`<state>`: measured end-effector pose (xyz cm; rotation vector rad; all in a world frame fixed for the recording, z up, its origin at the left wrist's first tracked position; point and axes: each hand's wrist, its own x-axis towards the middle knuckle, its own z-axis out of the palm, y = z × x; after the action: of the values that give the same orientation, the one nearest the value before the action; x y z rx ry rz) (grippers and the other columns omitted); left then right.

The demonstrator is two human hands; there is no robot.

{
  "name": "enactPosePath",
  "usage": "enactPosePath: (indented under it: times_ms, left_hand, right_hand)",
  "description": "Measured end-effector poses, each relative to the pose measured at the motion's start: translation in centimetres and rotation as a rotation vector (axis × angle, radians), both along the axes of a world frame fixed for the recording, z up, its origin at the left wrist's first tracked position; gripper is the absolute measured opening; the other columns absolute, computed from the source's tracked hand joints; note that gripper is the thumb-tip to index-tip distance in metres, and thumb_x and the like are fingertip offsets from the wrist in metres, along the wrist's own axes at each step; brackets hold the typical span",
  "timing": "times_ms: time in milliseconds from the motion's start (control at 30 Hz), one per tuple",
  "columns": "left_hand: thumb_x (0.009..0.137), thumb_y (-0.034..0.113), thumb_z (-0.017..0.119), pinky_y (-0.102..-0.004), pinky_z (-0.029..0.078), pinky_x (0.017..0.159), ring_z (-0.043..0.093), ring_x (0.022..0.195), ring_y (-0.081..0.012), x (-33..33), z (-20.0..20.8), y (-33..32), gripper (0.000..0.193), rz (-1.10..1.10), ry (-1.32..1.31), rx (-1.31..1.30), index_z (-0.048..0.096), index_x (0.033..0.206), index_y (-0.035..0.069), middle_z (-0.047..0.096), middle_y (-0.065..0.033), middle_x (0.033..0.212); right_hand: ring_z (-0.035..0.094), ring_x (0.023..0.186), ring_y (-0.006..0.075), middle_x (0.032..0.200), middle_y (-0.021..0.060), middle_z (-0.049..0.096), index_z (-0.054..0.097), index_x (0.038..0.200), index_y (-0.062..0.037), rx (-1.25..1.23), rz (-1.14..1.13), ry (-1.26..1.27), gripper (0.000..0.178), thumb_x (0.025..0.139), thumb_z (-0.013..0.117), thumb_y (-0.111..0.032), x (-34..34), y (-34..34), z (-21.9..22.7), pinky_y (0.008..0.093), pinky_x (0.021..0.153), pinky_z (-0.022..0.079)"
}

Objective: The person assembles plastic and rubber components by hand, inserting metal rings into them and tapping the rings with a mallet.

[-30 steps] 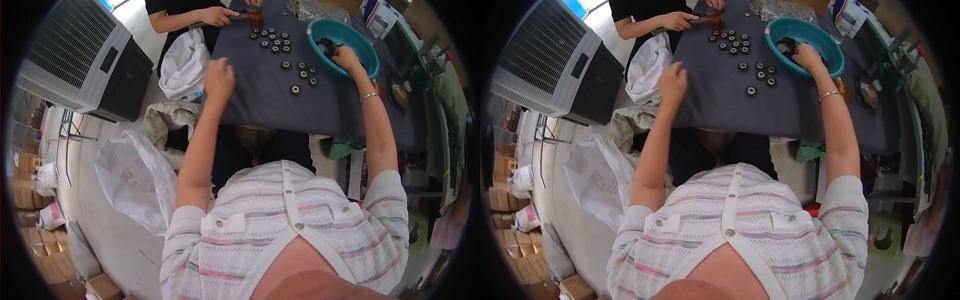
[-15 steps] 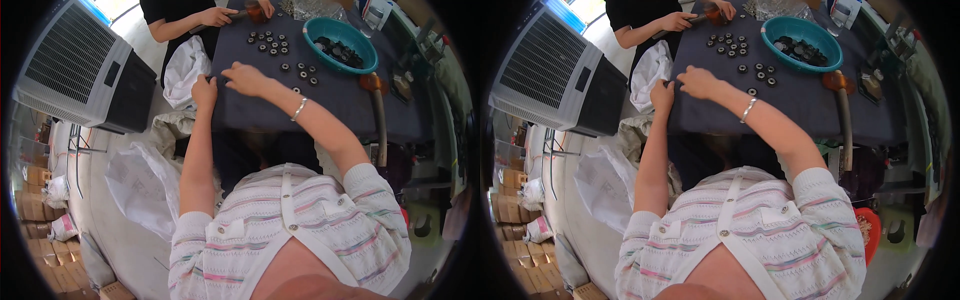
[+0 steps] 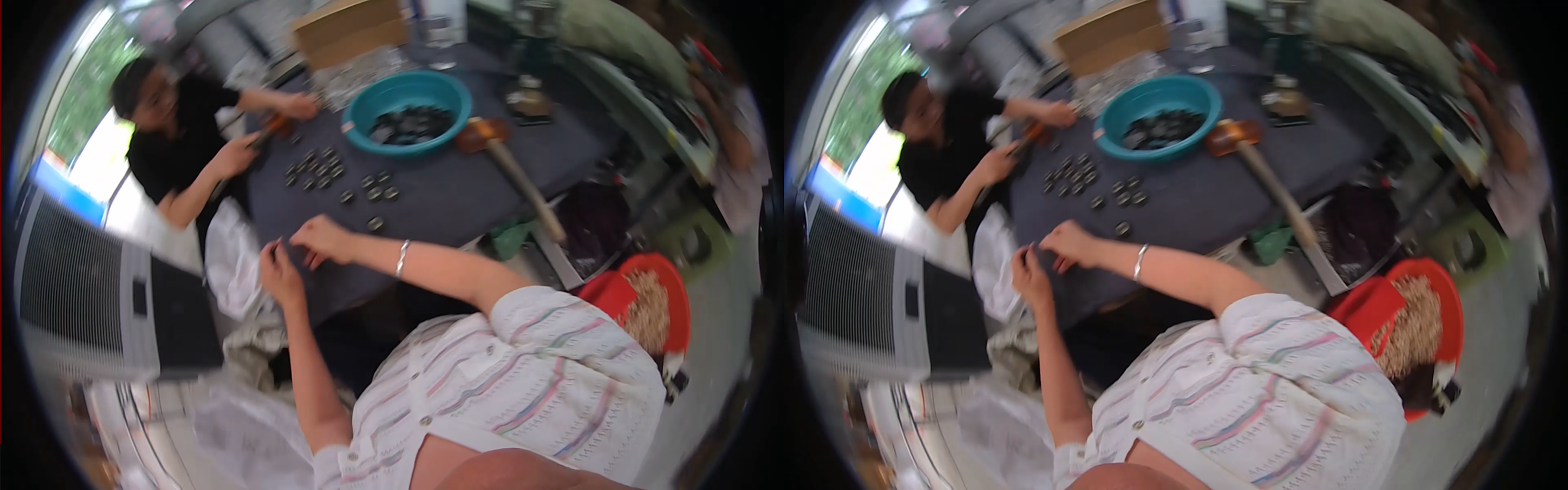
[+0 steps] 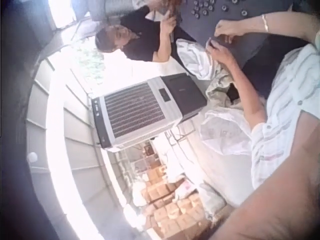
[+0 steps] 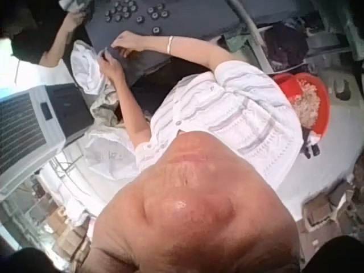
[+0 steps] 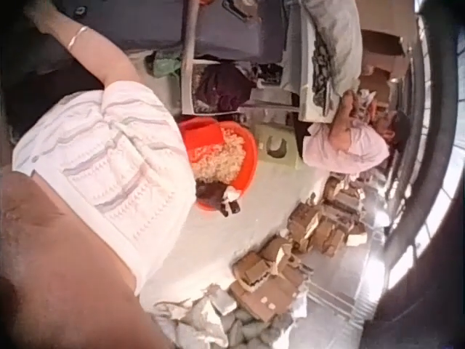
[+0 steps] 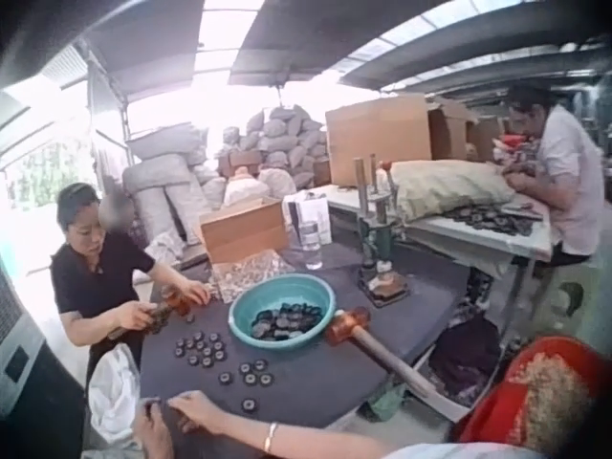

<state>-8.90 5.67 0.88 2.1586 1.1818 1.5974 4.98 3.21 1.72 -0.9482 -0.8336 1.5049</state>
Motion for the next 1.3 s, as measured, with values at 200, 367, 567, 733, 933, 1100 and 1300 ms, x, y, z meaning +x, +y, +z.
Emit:
enactPosePath:
  times_ms: [200, 367, 567, 733, 933, 1100, 1300]
  left_hand:
    - [0.093, 0.012, 0.045, -0.0307, 0.046, 0.083, 0.060, 0.096, -0.0221, 6.8, 1.0, -5.6, 0.027, -0.409, -0.091, -0.176, 0.058, 0.112, -0.002, 0.062, -0.0142, 0.109]
    - [0.093, 0.013, 0.039, -0.0354, 0.039, 0.095, 0.050, 0.115, -0.0293, 11.0, 2.3, -8.5, 0.036, -0.737, -0.225, -0.078, 0.049, 0.122, -0.006, 0.051, -0.0190, 0.126]
    - [0.094, 0.015, 0.040, -0.0369, 0.039, 0.095, 0.051, 0.111, -0.0320, 10.1, -0.4, -6.1, 0.034, -0.388, 0.005, 0.032, 0.050, 0.118, -0.007, 0.053, -0.0199, 0.121]
    - [0.094, 0.016, 0.042, -0.0364, 0.040, 0.093, 0.053, 0.107, -0.0305, 10.1, -1.1, -5.6, 0.032, -0.369, -0.050, -0.076, 0.053, 0.115, -0.006, 0.055, -0.0188, 0.116]
    - [0.094, 0.016, 0.042, -0.0360, 0.041, 0.091, 0.054, 0.105, -0.0295, 9.8, -1.0, -5.7, 0.030, -0.338, -0.036, -0.121, 0.056, 0.110, -0.006, 0.057, -0.0176, 0.114]
    - [0.093, 0.015, 0.044, -0.0357, 0.042, 0.090, 0.055, 0.103, -0.0298, 10.6, -1.0, -5.7, 0.028, -0.319, -0.048, -0.115, 0.057, 0.106, -0.006, 0.058, -0.0173, 0.111]
    - [0.091, 0.012, 0.046, -0.0344, 0.042, 0.090, 0.056, 0.102, -0.0285, 9.1, -1.7, -5.1, 0.025, -0.271, -0.010, -0.112, 0.059, 0.104, -0.004, 0.059, -0.0157, 0.109]
  right_hand:
    - [0.053, 0.059, 0.0133, 0.073, 0.0016, 0.054, 0.054, 0.084, -0.0086, 0.065, -0.100, 0.539, 0.026, 0.092, 0.047, -0.032, 2.5, -6.6, 2.0, 0.0255, 0.044, 0.041]
    - [0.056, 0.059, 0.0142, 0.077, 0.0057, 0.057, 0.057, 0.087, -0.0046, 0.101, -0.299, 0.427, 0.015, 0.085, 0.059, -0.020, 8.9, -13.4, 3.3, 0.0233, 0.041, 0.039]
    - [0.058, 0.069, 0.0199, 0.080, 0.0091, 0.056, 0.055, 0.089, -0.0028, 0.414, -0.969, 0.416, 0.020, 0.091, 0.051, -0.022, 20.2, -24.5, 8.9, 0.0325, 0.054, 0.048]
    - [0.056, 0.076, 0.0252, 0.079, 0.0107, 0.055, 0.052, 0.086, -0.0012, 0.778, -1.401, 0.470, 0.027, 0.095, 0.044, -0.025, 30.4, -30.9, 14.6, 0.0424, 0.068, 0.050]
    - [0.056, 0.075, 0.0255, 0.076, 0.0123, 0.056, 0.053, 0.082, -0.0013, 0.800, -1.733, 0.053, 0.042, 0.093, 0.042, -0.041, 49.3, -33.2, 22.4, 0.0445, 0.068, 0.048]
    - [0.054, 0.105, 0.0335, 0.115, 0.0256, 0.057, 0.048, 0.118, 0.0142, 0.285, -2.125, -0.654, 0.071, 0.092, 0.036, -0.051, 59.5, -40.1, 23.0, 0.0385, 0.090, 0.040]
    - [0.055, 0.098, 0.0255, 0.103, 0.0123, 0.059, 0.054, 0.109, 0.0034, 0.552, -1.932, -0.211, 0.045, 0.090, 0.049, -0.038, 53.4, -34.4, 18.2, 0.0403, 0.088, 0.040]
